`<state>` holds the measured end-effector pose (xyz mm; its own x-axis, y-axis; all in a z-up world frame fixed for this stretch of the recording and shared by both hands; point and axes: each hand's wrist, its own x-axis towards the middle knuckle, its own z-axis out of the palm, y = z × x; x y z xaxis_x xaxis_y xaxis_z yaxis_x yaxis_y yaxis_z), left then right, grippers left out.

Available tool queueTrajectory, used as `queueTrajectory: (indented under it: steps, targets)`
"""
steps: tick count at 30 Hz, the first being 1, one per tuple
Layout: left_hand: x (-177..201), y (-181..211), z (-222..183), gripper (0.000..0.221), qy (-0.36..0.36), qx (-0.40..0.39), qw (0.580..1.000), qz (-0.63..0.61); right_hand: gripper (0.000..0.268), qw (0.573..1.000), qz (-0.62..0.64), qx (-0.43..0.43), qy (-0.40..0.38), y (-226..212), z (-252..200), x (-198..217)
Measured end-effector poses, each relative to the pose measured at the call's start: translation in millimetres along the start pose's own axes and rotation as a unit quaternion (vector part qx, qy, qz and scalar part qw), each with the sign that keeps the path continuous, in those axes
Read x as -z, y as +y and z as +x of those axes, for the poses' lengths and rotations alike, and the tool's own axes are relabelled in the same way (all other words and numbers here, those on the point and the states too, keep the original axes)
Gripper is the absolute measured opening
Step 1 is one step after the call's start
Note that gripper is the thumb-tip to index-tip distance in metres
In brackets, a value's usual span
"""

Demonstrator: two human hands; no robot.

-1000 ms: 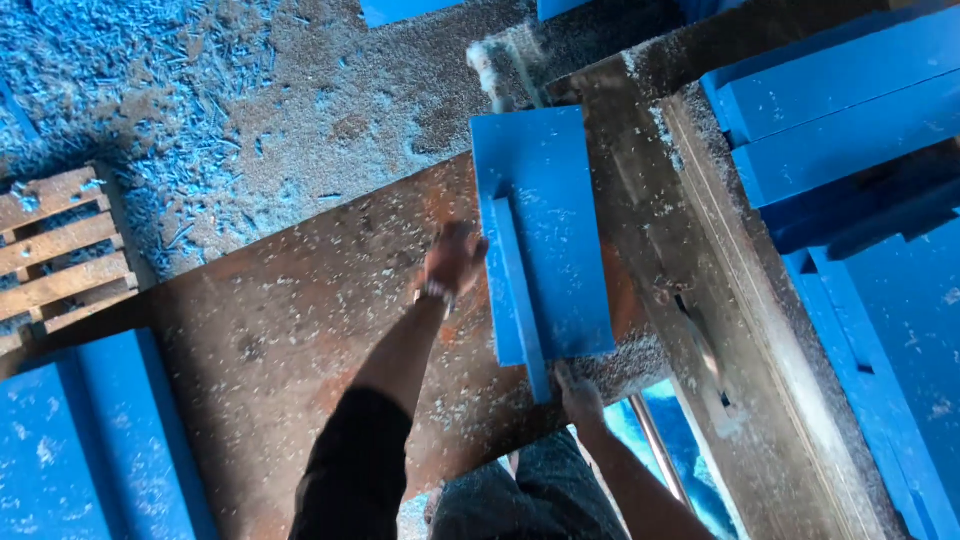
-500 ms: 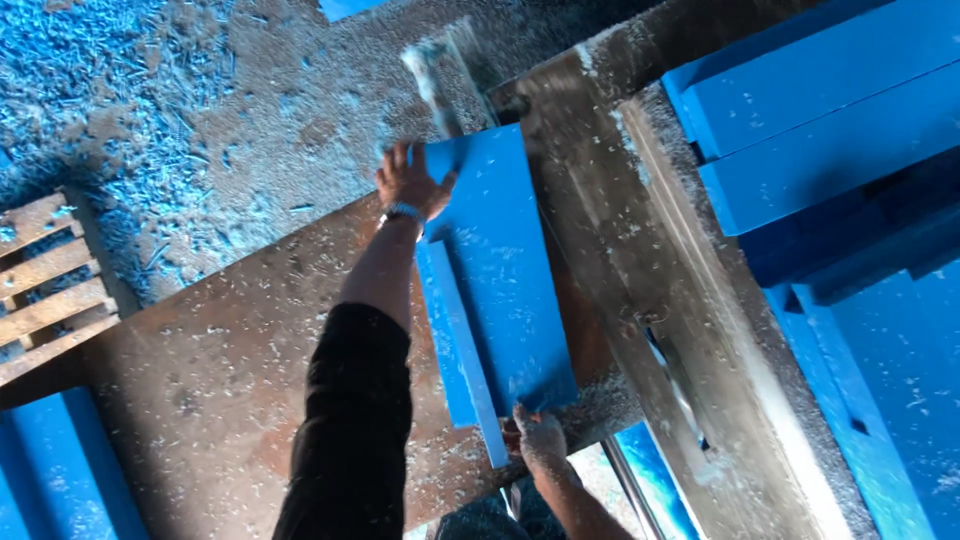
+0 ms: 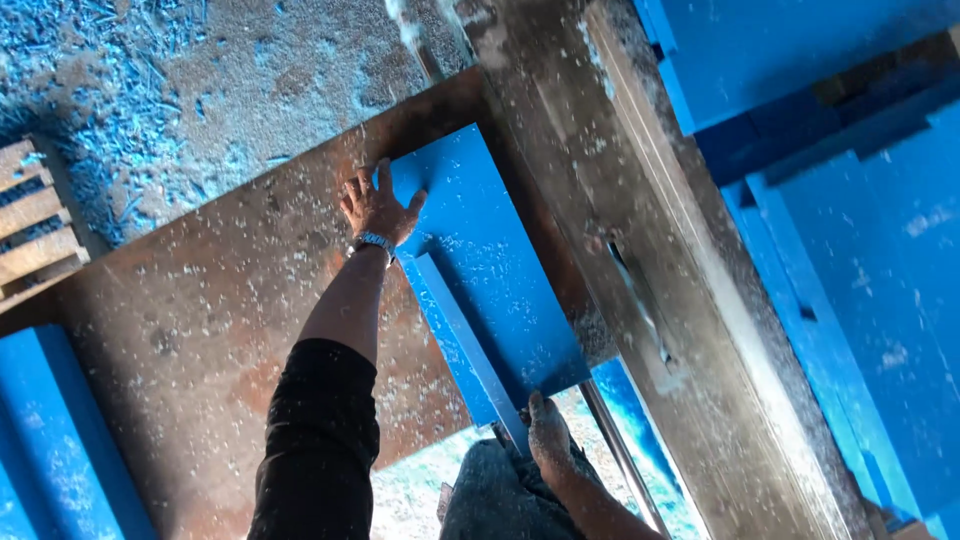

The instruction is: Cutting large blue foam boards into smaller rectangular sections using a sliding table saw.

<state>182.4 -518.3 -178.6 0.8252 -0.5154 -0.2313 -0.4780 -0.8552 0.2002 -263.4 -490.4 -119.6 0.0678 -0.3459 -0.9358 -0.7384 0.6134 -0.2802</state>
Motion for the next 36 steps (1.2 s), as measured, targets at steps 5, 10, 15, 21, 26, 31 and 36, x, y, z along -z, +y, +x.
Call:
queueTrajectory:
  steps: [5, 10, 15, 21, 26, 31, 36]
  targets:
    - [-28, 2, -63, 0.09, 0.029, -0.002, 0.999, 0.027, 0.058, 0.992, 0.108, 0.007, -0.062, 35, -33, 28]
    - [-53, 12, -133, 0.09, 0.031, 0.012, 0.999, -0.005, 0.065, 0.997, 0.056, 0.024, -0.049, 113, -17, 66]
    - [-72, 29, -201, 0.093, 0.018, 0.034, 0.999, -0.017, 0.101, 0.997, -0.009, 0.04, -0.058, 164, -19, 107]
    - [-90, 45, -269, 0.093, -0.01, 0.034, 0.999, -0.01, 0.099, 0.959, -0.243, 0.128, -0.063, 208, -36, 159]
    - [-100, 60, -326, 0.091, -0.029, 0.045, 0.998, -0.033, 0.078, 0.918, -0.333, 0.211, -0.041, 243, -63, 198]
    - [-122, 72, -381, 0.091, 0.017, 0.042, 0.999, -0.026, 0.077, 0.884, -0.409, 0.223, -0.029, 320, -27, 251]
    - [-146, 84, -444, 0.09, 0.075, 0.012, 0.997, -0.022, 0.051, 0.902, -0.362, 0.234, -0.006, 359, -45, 314]
